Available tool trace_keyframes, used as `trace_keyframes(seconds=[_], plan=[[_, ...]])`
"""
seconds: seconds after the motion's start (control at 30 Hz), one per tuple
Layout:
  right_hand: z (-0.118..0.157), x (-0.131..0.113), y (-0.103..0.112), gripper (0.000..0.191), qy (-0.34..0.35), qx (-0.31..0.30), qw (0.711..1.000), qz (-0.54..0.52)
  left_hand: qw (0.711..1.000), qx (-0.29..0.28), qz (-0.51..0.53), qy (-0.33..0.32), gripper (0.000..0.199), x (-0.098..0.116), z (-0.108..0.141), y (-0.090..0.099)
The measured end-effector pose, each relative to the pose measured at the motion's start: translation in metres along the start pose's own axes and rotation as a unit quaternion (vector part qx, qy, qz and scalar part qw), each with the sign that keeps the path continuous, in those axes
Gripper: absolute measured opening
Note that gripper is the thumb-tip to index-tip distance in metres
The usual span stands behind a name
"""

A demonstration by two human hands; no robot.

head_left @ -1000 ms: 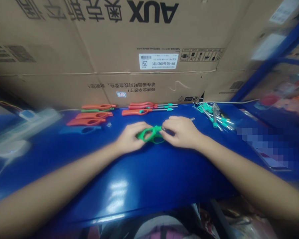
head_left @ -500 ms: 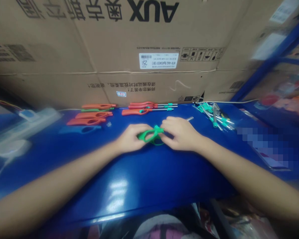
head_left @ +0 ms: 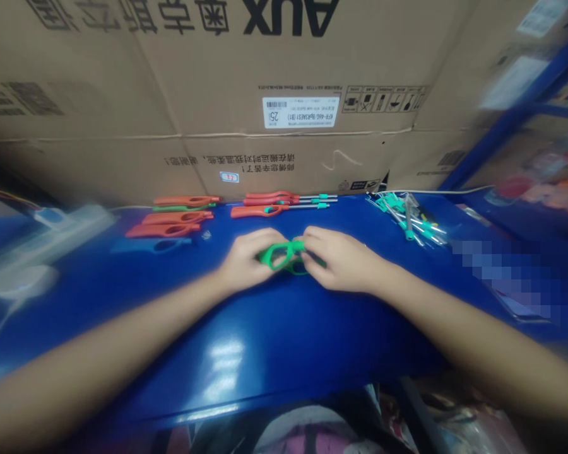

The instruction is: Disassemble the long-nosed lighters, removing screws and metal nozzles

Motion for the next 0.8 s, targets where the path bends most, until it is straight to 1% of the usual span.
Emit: trace_keyframes(seconds=[0.07, 0.17, 0.33, 0.43, 0.6, 0.8], plan=[[0.000, 0.002, -0.001, 0.022, -0.019, -0.003, 1.000, -0.017, 1.000, -0.005, -0.002, 0.009, 0.012, -0.002, 0.001, -0.001], [0.000, 0.004, 0.001, 0.016, -0.032, 0.013, 0.999, -0.040, 1.000, -0.008, -0.009, 0.022, 0.012, -0.005, 0.002, -0.002], [0.001, 0.004, 0.001, 0.003, -0.016, 0.029, 0.998, -0.057, 1.000, -0.008, -0.004, 0.030, 0.009, -0.006, 0.001, -0.002], [0.001, 0.005, 0.000, 0.006, -0.005, 0.025, 0.999, -0.041, 0.999, -0.013, 0.007, 0.039, 0.010, -0.008, 0.000, -0.002], [0.001, 0.004, 0.000, 0.013, 0.023, 0.013, 0.999, -0.033, 0.996, -0.040, 0.029, 0.068, 0.017, -0.013, 0.000, -0.006], [0.001, 0.007, 0.000, 0.020, 0.032, 0.002, 0.999, 0.000, 0.996, -0.057, 0.029, 0.070, 0.019, -0.013, 0.001, -0.009]])
Point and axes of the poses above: each hand's wrist, its own z-axis away from the middle knuckle, its own y-axis out of the back of the hand, x = y × z, the point moved 9 cm from there along -z, towards the middle knuckle, and after that the axes turned 8 degrees about x, right-handed, at the moved point
